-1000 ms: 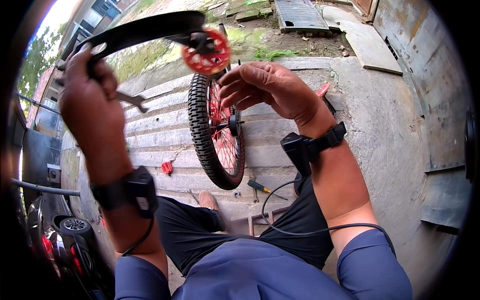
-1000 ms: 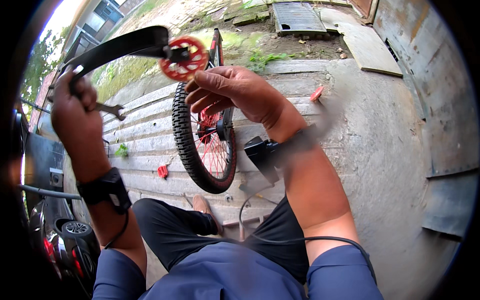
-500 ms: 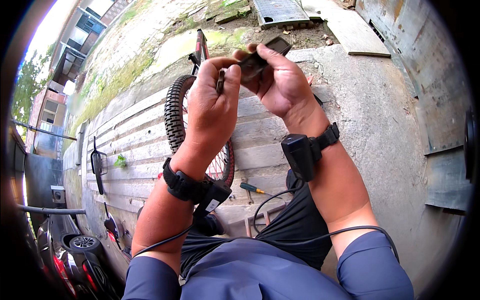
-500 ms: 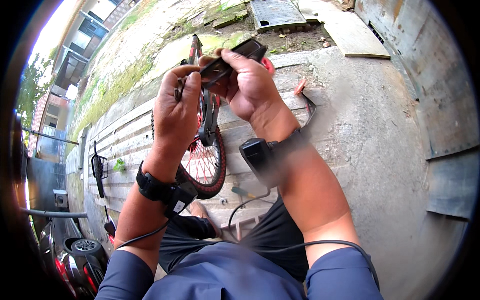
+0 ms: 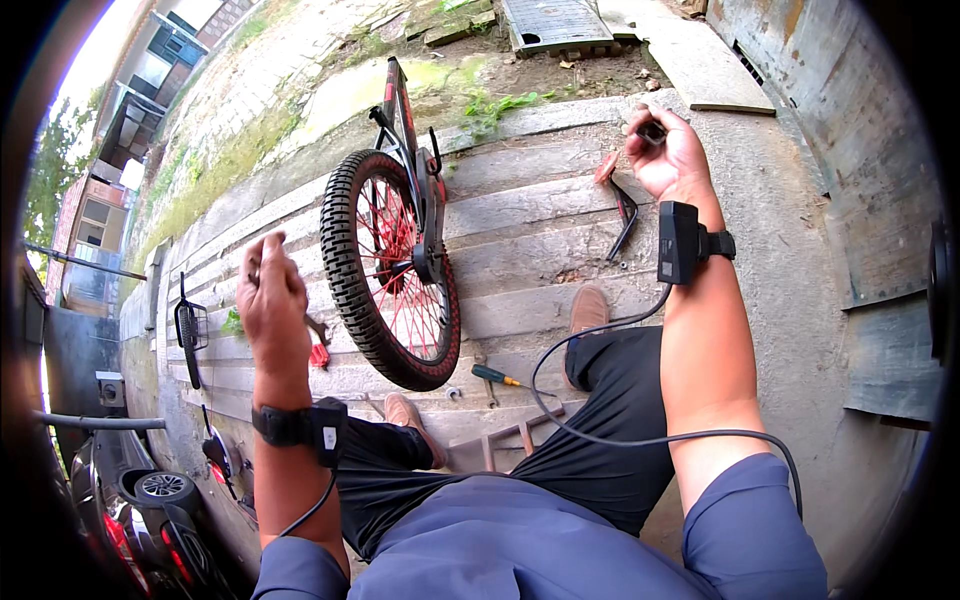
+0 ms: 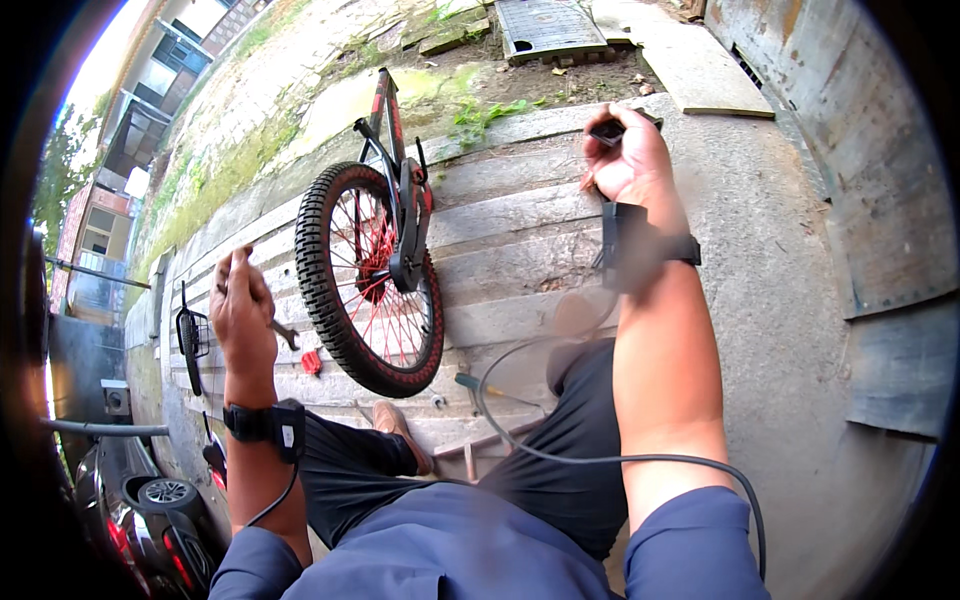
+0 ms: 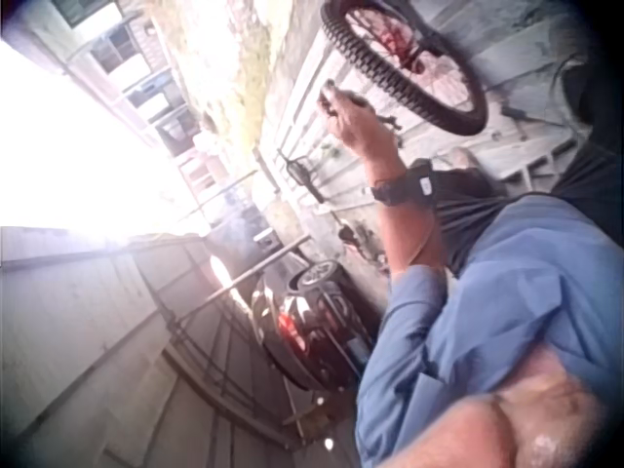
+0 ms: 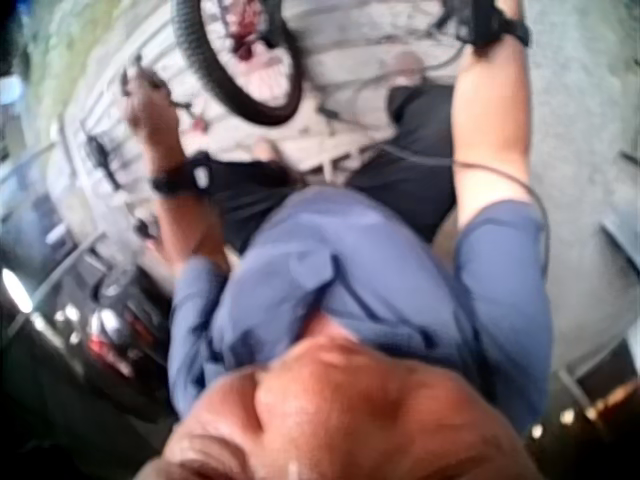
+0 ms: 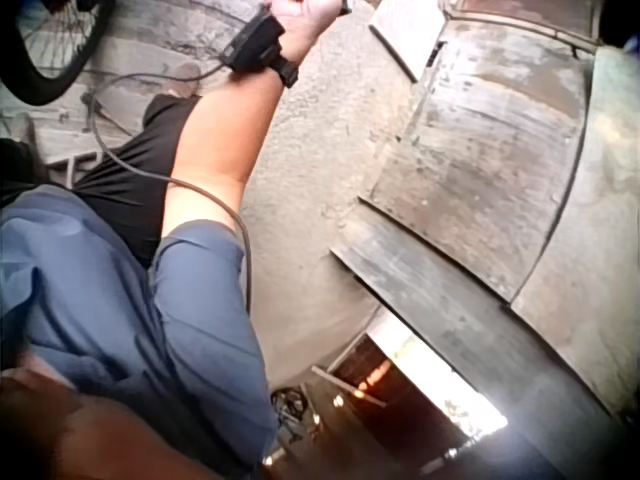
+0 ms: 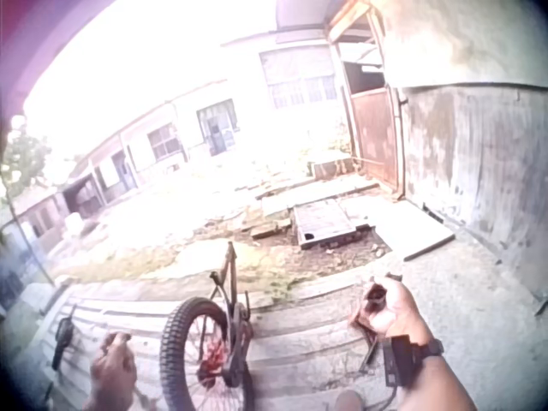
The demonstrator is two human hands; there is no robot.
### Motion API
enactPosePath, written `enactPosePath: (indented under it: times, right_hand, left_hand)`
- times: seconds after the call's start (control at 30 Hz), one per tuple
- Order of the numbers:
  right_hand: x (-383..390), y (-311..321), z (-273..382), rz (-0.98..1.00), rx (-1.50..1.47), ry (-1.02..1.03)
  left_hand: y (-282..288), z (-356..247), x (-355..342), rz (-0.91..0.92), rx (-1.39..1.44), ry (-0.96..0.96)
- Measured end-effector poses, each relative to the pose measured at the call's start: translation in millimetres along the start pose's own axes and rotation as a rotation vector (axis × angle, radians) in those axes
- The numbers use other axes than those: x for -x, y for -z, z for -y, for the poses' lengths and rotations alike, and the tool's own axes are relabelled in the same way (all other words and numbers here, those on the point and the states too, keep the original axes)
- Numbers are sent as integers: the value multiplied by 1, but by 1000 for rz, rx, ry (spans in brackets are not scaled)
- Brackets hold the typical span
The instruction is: The person uses a wrench to tighten the axle nuts on the rear wheel of a bicycle. They then use a screwdriver to adjust the chain tension on the rear derailleur. The bicycle is positioned upside down on a concrete surface during the repair.
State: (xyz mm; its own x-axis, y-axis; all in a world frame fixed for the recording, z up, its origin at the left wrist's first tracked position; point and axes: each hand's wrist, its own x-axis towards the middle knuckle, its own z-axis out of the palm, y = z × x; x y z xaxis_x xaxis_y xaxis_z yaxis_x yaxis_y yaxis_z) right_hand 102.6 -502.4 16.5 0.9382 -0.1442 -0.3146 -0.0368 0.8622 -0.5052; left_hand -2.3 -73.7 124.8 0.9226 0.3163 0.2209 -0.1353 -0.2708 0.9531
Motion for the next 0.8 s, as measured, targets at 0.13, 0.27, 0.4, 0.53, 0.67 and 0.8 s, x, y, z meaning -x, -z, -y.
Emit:
enactPosePath:
  times: [0.13,0.27,0.4,0.53,0.67,0.8]
  right_hand:
    - [-13,35,17,-68,79,-67]
    - [-16,62,30,-132,181,-83]
    - [-19,89,25,-225,354,-47]
    - [-29,129,1,-335,543,-136]
    - [-33,165,-6,-461,497,-342]
    - [-41,190,-5,-563,476,-363]
  left_hand:
    - [46,37,10,-90,41,146]
    - [70,70,38,-154,74,288]
    - [71,96,57,-185,95,461]
    - [65,125,65,-221,139,649]
    - [56,142,65,-209,156,719]
    - [51,145,64,-137,272,697]
